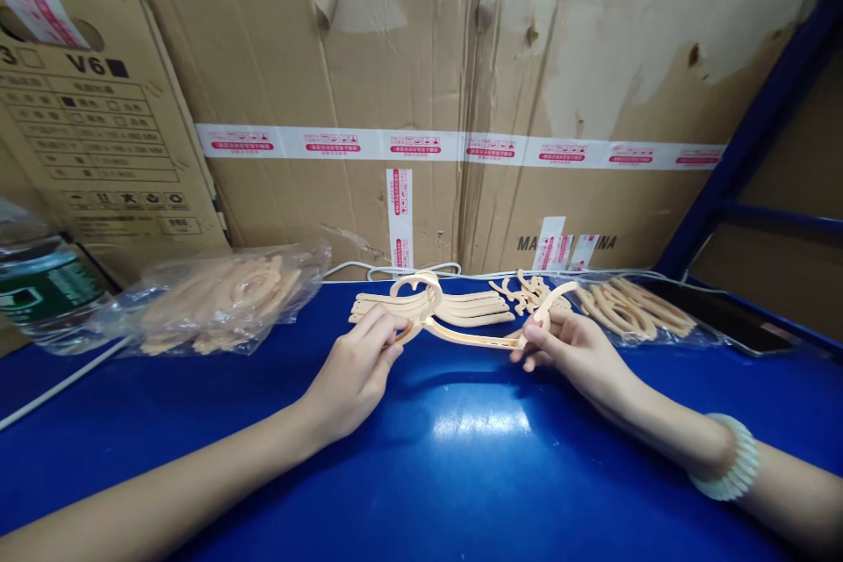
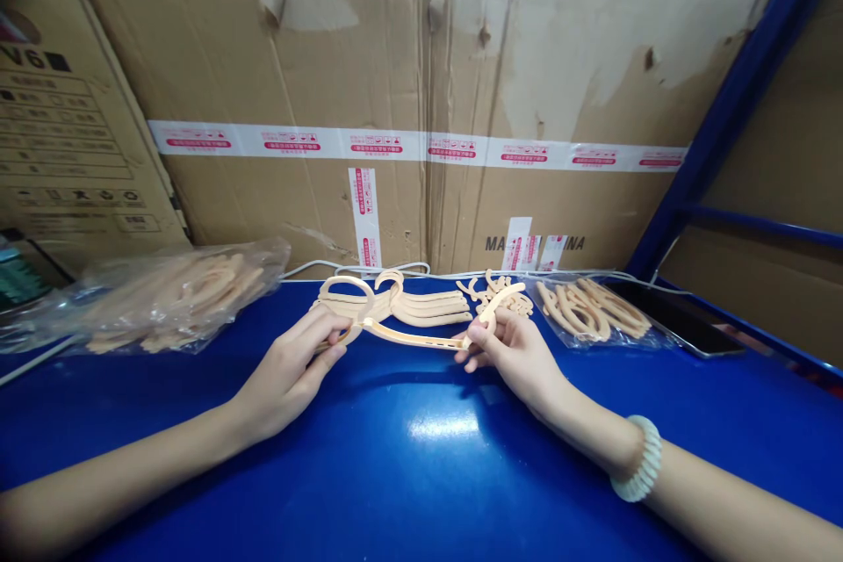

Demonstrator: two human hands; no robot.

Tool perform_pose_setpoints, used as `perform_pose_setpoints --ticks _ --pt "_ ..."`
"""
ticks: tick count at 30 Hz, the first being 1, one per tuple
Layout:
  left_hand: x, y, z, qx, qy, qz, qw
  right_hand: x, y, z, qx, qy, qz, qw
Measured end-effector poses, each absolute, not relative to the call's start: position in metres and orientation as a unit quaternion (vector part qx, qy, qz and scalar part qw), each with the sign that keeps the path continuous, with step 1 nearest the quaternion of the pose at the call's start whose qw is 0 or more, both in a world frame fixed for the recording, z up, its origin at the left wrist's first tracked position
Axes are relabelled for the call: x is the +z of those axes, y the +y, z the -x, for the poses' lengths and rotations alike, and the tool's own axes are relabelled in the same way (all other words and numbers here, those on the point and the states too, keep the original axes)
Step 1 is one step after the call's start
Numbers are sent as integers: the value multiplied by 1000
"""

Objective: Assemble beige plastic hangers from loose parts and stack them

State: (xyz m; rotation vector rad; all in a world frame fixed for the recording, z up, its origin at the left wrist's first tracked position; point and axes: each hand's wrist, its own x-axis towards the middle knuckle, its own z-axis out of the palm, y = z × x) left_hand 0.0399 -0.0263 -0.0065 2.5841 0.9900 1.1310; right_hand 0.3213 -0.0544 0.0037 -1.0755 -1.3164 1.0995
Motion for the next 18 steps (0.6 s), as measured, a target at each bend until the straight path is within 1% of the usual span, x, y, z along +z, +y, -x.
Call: perform_pose_setpoints --ticks 5,18 --pt "-7 -25 -39 382 325 -862 77 5 -56 -321 432 -568 436 548" --pt "-7 -25 -39 387 318 -862 72 5 -58 -321 393 -596 419 561"
